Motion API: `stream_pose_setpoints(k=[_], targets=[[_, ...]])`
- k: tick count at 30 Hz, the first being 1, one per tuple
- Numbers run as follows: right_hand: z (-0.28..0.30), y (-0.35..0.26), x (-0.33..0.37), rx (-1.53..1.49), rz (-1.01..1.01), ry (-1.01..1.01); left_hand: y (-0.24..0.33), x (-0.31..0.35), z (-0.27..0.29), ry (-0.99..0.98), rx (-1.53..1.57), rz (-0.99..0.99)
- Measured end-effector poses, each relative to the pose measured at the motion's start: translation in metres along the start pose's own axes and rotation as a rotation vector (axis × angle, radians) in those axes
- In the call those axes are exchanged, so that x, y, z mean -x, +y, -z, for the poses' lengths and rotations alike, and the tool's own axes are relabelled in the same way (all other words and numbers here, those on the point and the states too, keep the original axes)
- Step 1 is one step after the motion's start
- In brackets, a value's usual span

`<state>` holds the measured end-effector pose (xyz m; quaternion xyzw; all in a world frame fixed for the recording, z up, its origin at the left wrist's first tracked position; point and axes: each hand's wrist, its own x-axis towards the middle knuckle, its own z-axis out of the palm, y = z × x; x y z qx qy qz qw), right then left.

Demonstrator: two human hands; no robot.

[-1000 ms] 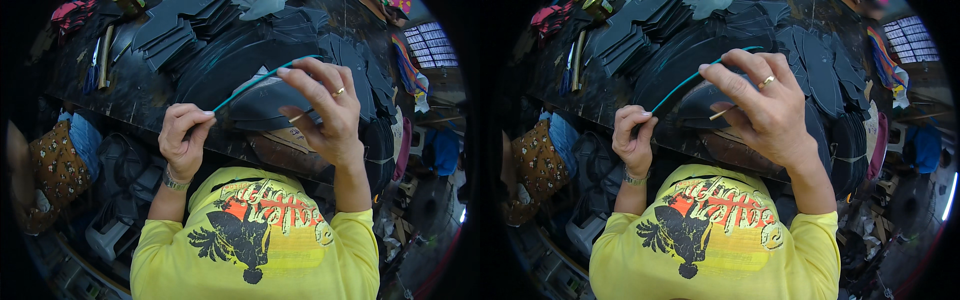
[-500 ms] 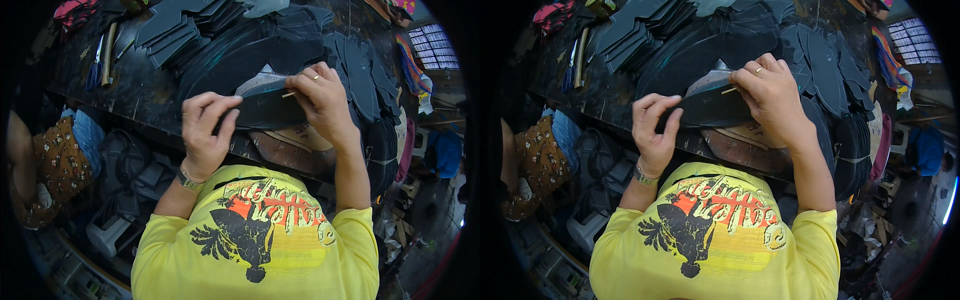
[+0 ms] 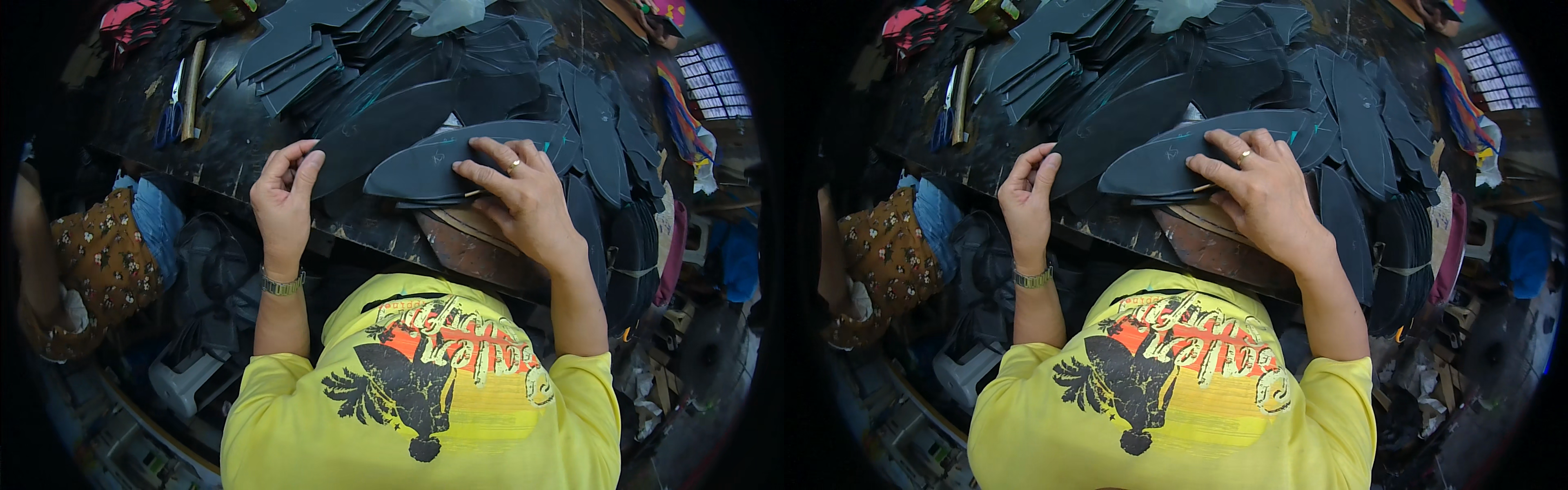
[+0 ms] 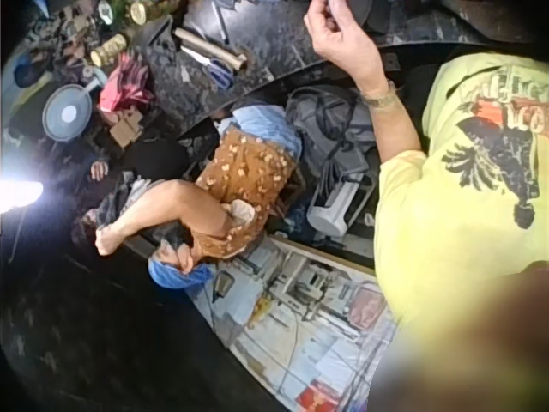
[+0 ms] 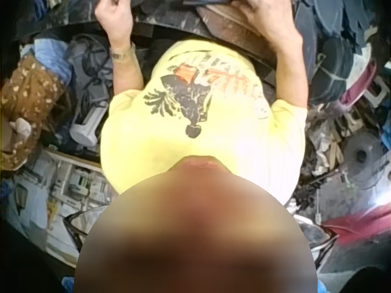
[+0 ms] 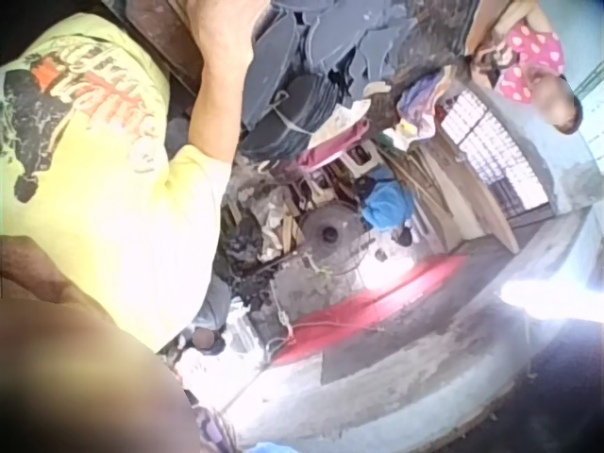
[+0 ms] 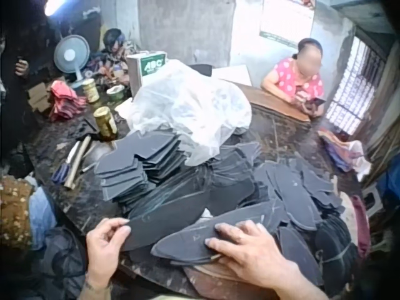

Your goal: The person repeatedly places a cardboard template on a stack of black rubber shoe parts, traces the outline with a pencil, then removes the template and sets the marked part aside. This cycle repeats throughout the clip.

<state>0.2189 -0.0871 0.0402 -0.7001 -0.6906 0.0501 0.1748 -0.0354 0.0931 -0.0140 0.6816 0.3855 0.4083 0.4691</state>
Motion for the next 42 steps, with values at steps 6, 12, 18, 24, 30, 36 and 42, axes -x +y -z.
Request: stream_pose_setpoints(k=[6, 12, 18, 24, 30, 36, 42], targets=[[0.001, 0.004, 0.001, -0.094, -0.027, 0.056, -0.002, 0.003, 0.005, 0.058, 0.196, 0.032], [0.014, -0.015, -0.003, -0.207, -0.010, 0.534, 0.020, 0.012, 0.008, 0.375, -0.384, -0.666], [0.046, -0.034, 0.011, 0.092, 0.117, 0.379, 0.045, 0.033, -0.020, -0.086, -0.026, -0.710], [0.057, -0.005, 0.037, -0.288, -0.188, 0.249, 0.041, 0.025, -0.027, -0.159, -0.221, -0.582], [0.050, 0.031, 0.026, -0.267, -0.174, 0.157, 0.020, 0.014, -0.015, 0.000, -0.558, -0.407], [0.017, 0.037, -0.024, 0.103, -0.014, 0.184, 0.009, 0.020, -0.015, -0.033, -0.672, -0.355], [-0.004, 0.011, -0.062, 0.138, 0.111, 0.299, 0.001, 0.023, -0.016, -0.015, -0.613, -0.376]])
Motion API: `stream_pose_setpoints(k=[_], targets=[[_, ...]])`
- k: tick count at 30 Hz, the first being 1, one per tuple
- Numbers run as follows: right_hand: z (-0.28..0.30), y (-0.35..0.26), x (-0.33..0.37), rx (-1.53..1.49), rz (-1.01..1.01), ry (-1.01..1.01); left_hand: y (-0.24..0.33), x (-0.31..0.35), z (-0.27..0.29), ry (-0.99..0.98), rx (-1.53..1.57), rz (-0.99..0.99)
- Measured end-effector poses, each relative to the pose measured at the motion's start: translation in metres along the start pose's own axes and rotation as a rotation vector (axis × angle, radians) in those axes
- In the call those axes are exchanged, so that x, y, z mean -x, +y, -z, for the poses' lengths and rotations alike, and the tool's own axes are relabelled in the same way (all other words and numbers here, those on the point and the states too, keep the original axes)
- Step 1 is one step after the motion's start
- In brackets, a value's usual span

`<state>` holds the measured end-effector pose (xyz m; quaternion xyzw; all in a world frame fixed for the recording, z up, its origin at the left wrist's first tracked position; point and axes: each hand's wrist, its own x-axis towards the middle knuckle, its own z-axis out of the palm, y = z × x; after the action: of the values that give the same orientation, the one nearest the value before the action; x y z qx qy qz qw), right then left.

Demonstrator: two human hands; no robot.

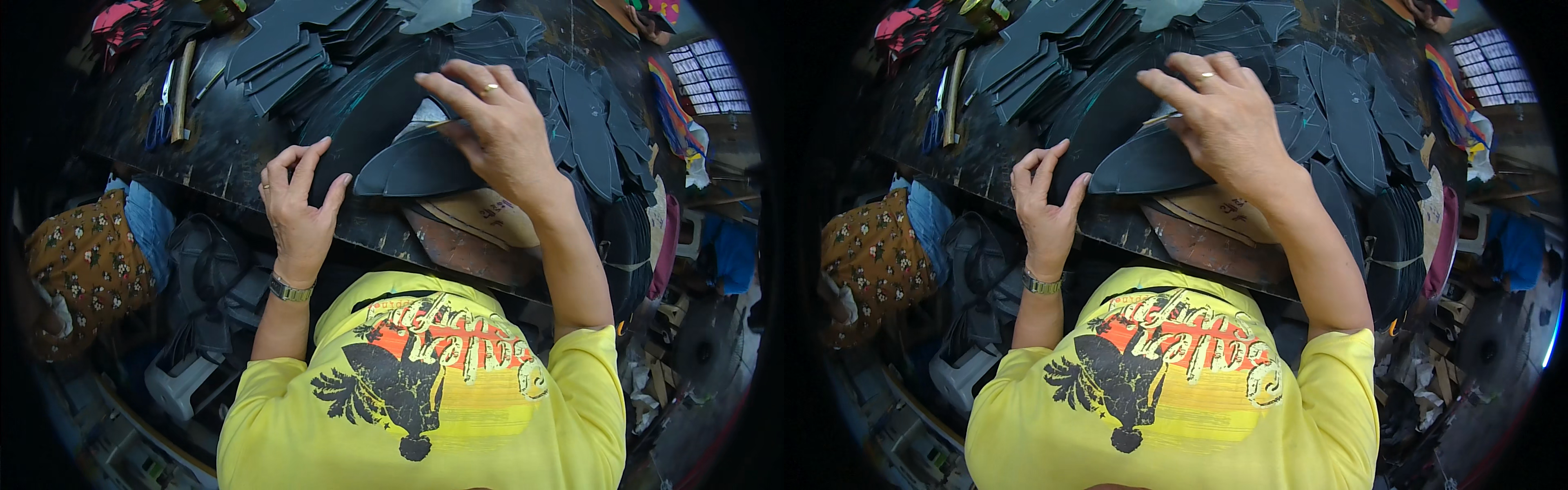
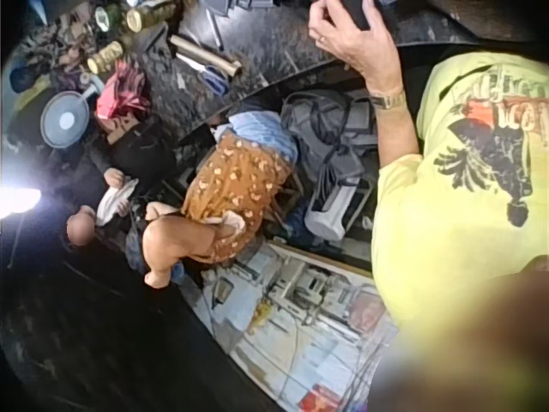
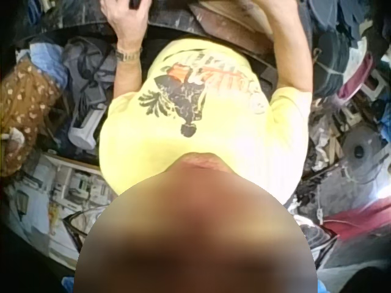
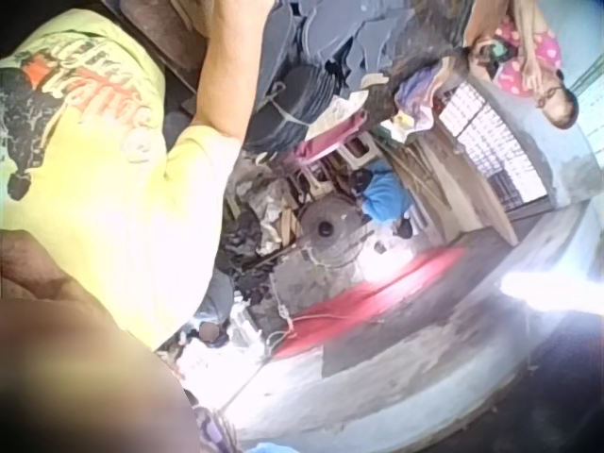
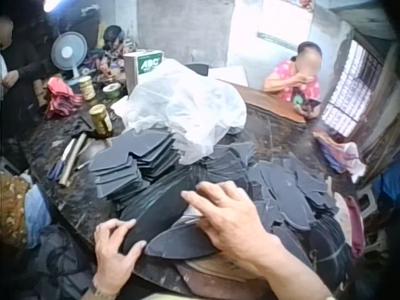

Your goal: The person repeatedly places a cardboard template on a stack of black rubber shoe parts, traces the outline with a pencil, then removes the template and sets the marked part aside. This cycle repeats throughout the clip.

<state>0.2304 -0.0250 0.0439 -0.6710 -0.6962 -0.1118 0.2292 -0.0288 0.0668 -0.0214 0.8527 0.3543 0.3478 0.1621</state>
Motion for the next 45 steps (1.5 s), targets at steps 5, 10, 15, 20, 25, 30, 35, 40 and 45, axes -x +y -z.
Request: stream_pose_setpoints(k=[5, 10, 15, 20, 25, 30, 35, 40, 45], targets=[[-0.027, -0.004, -0.025, 0.029, -0.042, -0.051, -0.002, 0.002, -0.004, 0.039, 0.004, -0.045], [-0.032, -0.002, -0.025, -0.088, -0.019, -0.015, -0.005, 0.005, -0.010, 0.102, 0.068, -0.092], [-0.025, -0.003, -0.026, -0.169, 0.036, 0.078, -0.009, 0.006, -0.005, 0.076, 0.101, -0.212], [0.025, 0.015, -0.017, -0.235, -0.018, 0.176, -0.008, -0.002, 0.005, 0.194, 0.285, -0.042], [0.070, 0.031, 0.015, -0.667, -0.494, -0.074, -0.012, -0.003, 0.010, 0.044, 0.069, -0.046], [0.050, 0.030, 0.023, -0.141, -0.474, -0.241, -0.010, 0.008, -0.002, 0.007, -0.073, -0.046], [0.013, 0.002, 0.006, -0.083, -0.170, -0.045, -0.011, 0.011, -0.008, 0.055, -0.071, -0.075], [-0.021, -0.018, -0.016, -0.028, 0.043, -0.066, -0.014, 0.011, -0.008, 0.098, -0.103, -0.191], [-0.027, -0.014, -0.018, -0.075, 0.141, 0.026, -0.018, 0.011, -0.007, 0.105, -0.011, -0.169]])
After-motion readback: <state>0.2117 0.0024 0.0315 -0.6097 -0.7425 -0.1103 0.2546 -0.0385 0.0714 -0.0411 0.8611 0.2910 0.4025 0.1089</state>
